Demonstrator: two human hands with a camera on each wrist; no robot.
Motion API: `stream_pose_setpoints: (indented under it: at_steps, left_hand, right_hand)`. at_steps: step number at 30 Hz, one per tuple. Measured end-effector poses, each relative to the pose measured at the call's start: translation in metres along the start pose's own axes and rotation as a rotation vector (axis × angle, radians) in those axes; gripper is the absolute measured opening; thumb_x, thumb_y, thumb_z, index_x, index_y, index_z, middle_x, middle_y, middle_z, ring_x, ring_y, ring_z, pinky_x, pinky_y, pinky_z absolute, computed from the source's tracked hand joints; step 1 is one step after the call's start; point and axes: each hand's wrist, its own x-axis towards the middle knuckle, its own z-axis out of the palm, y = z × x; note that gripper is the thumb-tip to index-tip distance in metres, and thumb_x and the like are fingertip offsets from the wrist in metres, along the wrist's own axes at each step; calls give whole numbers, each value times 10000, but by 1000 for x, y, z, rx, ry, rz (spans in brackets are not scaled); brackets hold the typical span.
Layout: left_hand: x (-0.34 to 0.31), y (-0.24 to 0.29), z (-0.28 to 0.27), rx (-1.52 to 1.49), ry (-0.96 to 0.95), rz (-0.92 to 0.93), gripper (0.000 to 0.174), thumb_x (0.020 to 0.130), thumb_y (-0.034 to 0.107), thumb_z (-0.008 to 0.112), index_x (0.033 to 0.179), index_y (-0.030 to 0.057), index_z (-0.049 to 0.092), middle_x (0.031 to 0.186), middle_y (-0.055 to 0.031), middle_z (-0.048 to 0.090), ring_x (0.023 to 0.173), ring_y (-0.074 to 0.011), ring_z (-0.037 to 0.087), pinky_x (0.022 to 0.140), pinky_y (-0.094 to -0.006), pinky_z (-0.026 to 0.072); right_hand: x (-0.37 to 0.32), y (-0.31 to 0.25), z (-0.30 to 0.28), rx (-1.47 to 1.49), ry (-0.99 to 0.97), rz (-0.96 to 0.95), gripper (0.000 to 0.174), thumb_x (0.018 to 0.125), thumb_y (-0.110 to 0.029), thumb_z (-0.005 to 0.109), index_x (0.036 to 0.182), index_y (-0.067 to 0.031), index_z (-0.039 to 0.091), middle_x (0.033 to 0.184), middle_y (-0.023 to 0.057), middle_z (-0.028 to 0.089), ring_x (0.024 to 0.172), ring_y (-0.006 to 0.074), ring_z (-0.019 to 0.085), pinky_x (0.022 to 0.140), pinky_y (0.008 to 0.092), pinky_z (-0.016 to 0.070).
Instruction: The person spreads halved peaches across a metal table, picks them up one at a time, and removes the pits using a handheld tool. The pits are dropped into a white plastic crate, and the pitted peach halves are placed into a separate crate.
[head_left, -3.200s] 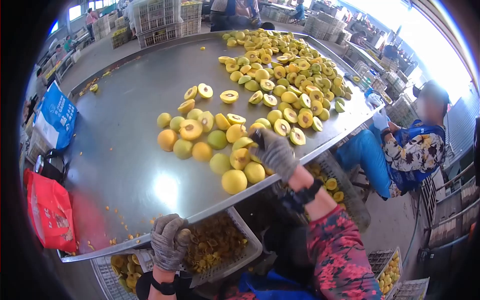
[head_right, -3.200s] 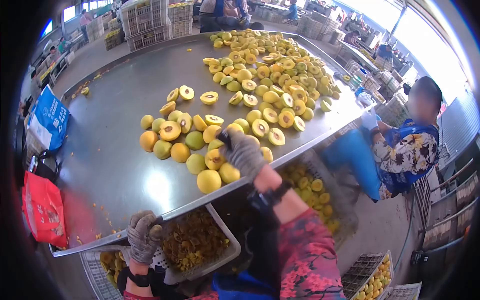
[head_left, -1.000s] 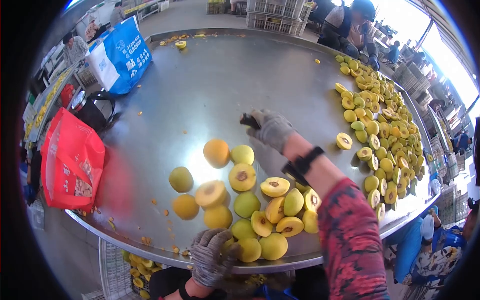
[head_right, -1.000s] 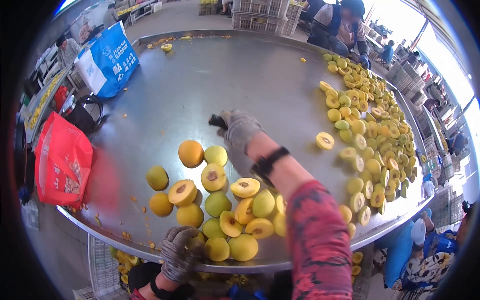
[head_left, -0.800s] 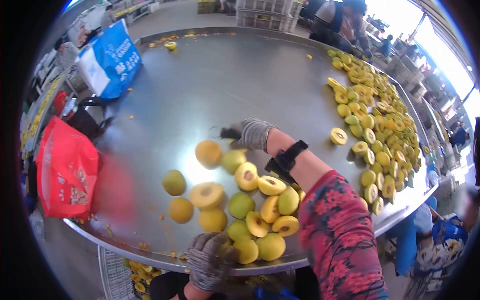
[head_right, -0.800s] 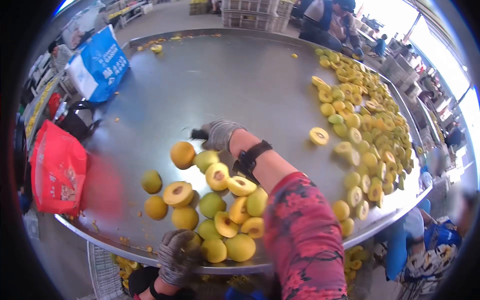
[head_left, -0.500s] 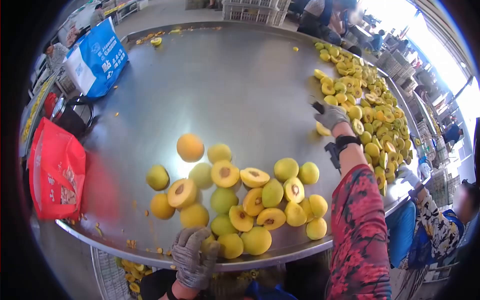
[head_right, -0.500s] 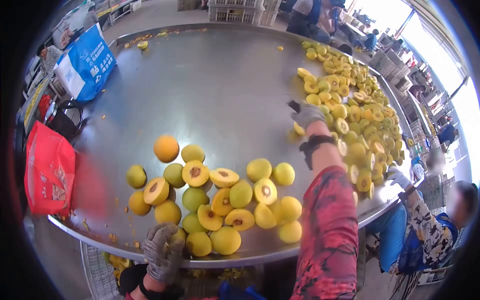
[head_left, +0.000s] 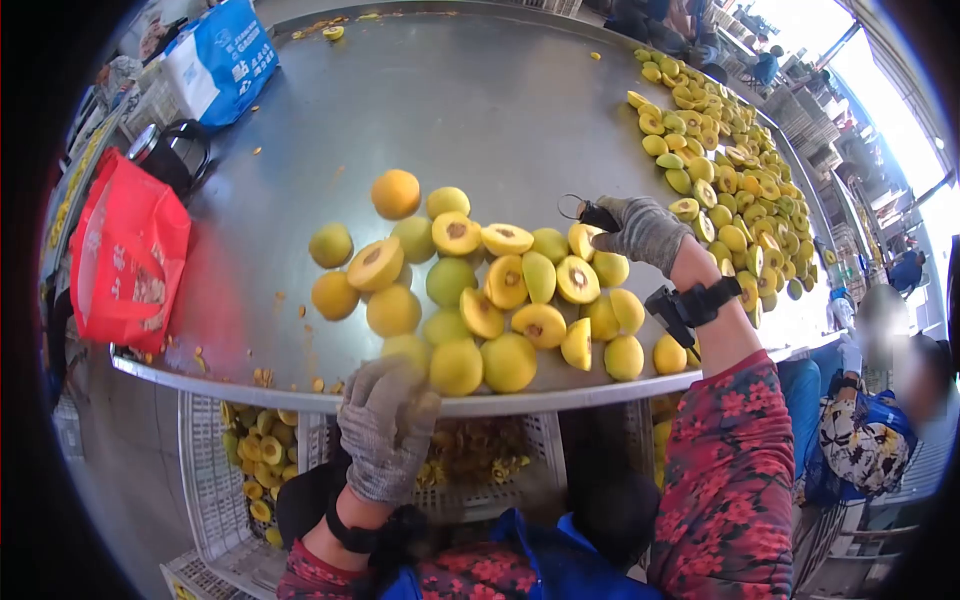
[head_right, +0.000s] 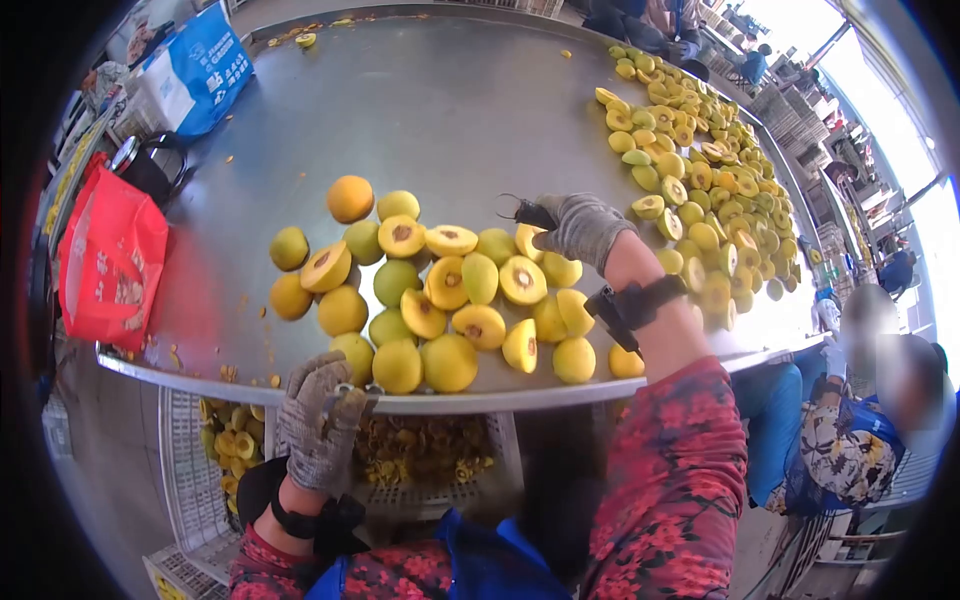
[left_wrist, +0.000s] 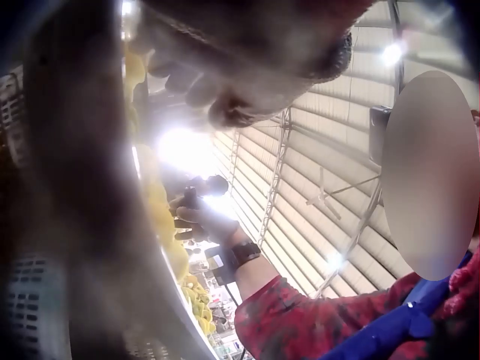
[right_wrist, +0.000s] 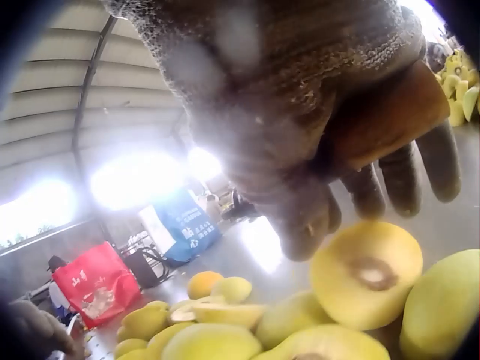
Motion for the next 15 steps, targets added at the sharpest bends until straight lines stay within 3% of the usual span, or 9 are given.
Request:
stream_pose_setpoints:
  at_steps: [1, 5, 6, 7, 11, 14, 15]
  left_hand:
    - [-3, 2, -2, -3, 20, 12, 297, 810, 215, 649, 1038, 36, 581, 1020, -180, 585, 950, -373, 546, 836, -449, 444]
    - [-2, 6, -5, -48, 62, 20, 292, 784, 174, 672, 1019, 29, 578, 991, -178, 601, 928, -363, 562, 814, -423, 461]
    - [-4, 6, -4, -58, 59, 17, 287, 781, 168, 671, 1014, 28, 579, 993, -178, 601, 924, -362, 564, 811, -415, 463]
    - [-9, 4, -1, -183, 59, -55, 287, 850, 208, 626, 1020, -19, 585, 1035, -164, 570, 972, -276, 566, 870, -361, 453]
    - [-13, 6, 5, -289, -14, -75, 254, 842, 151, 645, 1020, -19, 584, 1043, -145, 564, 965, -236, 564, 852, -337, 464]
    - [-14, 10, 7, -311, -47, -86, 228, 844, 124, 646, 1014, -16, 585, 1028, -124, 564, 940, -200, 565, 821, -314, 476]
    - [-13, 8, 7, -280, -33, -40, 221, 847, 120, 643, 1013, -14, 586, 1018, -114, 563, 927, -187, 564, 805, -307, 481]
  right_hand:
    - [-18, -17, -1, -34, 2, 57, 358, 765, -250, 678, 1089, -116, 601, 875, 116, 655, 782, 268, 629, 724, 358, 489]
    - [-81, -40, 32, 125, 69, -135, 402, 753, -252, 673, 1121, -113, 587, 924, 151, 655, 845, 324, 629, 758, 388, 487]
    - [-100, -66, 31, 9, -4, -8, 392, 747, -249, 677, 1098, -100, 586, 922, 160, 652, 859, 327, 629, 763, 399, 486]
    - [-106, -64, 46, -58, -16, -20, 378, 750, -246, 677, 1082, -93, 578, 920, 168, 650, 869, 328, 629, 762, 404, 485]
    - [-113, -60, 82, -166, -66, 48, 351, 754, -237, 681, 1030, -60, 556, 906, 176, 644, 875, 325, 628, 753, 412, 483]
    - [-105, -38, 102, -31, -25, 81, 401, 751, -250, 692, 1064, -45, 545, 908, 169, 639, 858, 332, 625, 763, 406, 482]
    - [-107, -38, 104, 76, 45, 86, 440, 719, -202, 731, 1083, -37, 547, 875, 132, 636, 828, 286, 635, 718, 375, 499]
